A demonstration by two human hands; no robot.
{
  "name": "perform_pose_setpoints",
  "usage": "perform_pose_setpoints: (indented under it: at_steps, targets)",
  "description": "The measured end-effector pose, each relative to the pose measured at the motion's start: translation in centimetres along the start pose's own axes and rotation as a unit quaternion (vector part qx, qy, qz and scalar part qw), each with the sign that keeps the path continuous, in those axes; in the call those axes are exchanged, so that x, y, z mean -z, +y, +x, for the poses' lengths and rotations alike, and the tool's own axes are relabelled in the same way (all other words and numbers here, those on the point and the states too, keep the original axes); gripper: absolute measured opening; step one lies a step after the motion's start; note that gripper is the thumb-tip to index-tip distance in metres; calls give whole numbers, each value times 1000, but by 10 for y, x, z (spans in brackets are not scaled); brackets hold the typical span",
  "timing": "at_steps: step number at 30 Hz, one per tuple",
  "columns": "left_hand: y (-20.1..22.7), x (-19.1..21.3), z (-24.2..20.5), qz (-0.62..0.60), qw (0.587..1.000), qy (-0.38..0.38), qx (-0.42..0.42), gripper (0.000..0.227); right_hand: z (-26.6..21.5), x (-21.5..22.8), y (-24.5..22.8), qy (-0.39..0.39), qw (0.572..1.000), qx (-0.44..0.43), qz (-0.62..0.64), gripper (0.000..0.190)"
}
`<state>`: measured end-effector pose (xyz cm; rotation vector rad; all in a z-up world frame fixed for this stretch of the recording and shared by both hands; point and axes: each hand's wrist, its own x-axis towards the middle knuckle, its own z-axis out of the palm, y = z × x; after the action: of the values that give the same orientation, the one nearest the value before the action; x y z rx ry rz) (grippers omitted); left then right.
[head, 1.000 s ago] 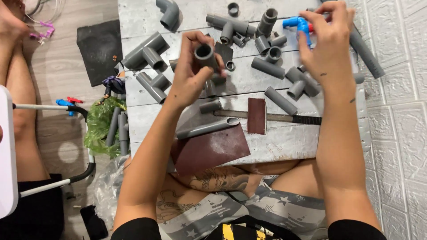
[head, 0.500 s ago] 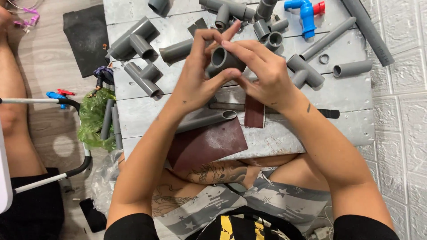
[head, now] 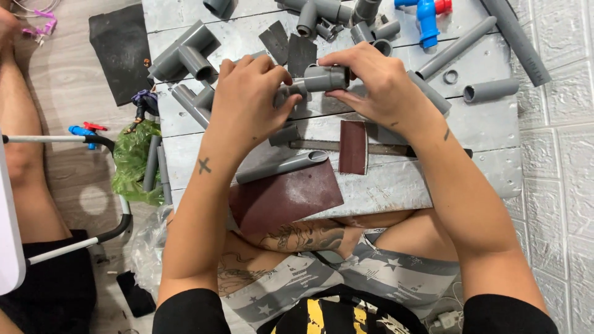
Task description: Sanding PVC pipe ends and assembling them with various fittings and a water valve.
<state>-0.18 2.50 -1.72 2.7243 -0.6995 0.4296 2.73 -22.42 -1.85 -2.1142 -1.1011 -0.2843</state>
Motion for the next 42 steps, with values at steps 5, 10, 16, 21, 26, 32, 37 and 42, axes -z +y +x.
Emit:
perform_pose_setpoints:
  at_steps: [5, 10, 16, 21, 26, 32, 37, 42]
  targets:
    - [-5, -22, -4, 33, 999, -25, 21, 30, 3, 0, -2, 26, 996, -21, 86, 43]
    - [-12, -25, -3, 38, 997, -50, 34, 27, 3, 2, -1, 43, 983, -58, 167, 40]
    - [-7, 5, 9, -81, 996, -18, 19, 20, -2, 0, 16, 11, 897, -179, 403, 46]
    - [5, 28, 15, -382, 924, -18, -14, 26, -13, -2, 25, 20, 808, -199, 555, 41]
    - [1, 19, 11, -485, 874, -35, 12, 32, -11, 2, 23, 32, 832, -192, 520, 45]
    - [-8, 16, 10, -578, 813, -65, 29, 38, -9, 10, 18, 53, 868, -181, 460, 44]
    - [-36, -6, 3, -649, 760, -30, 15, 57, -12, 5, 24, 91, 876, -209, 426, 47]
    - [-75, -12, -10, -858, 466, 210, 57, 38, -14, 6, 31, 191, 818, -224, 495, 56]
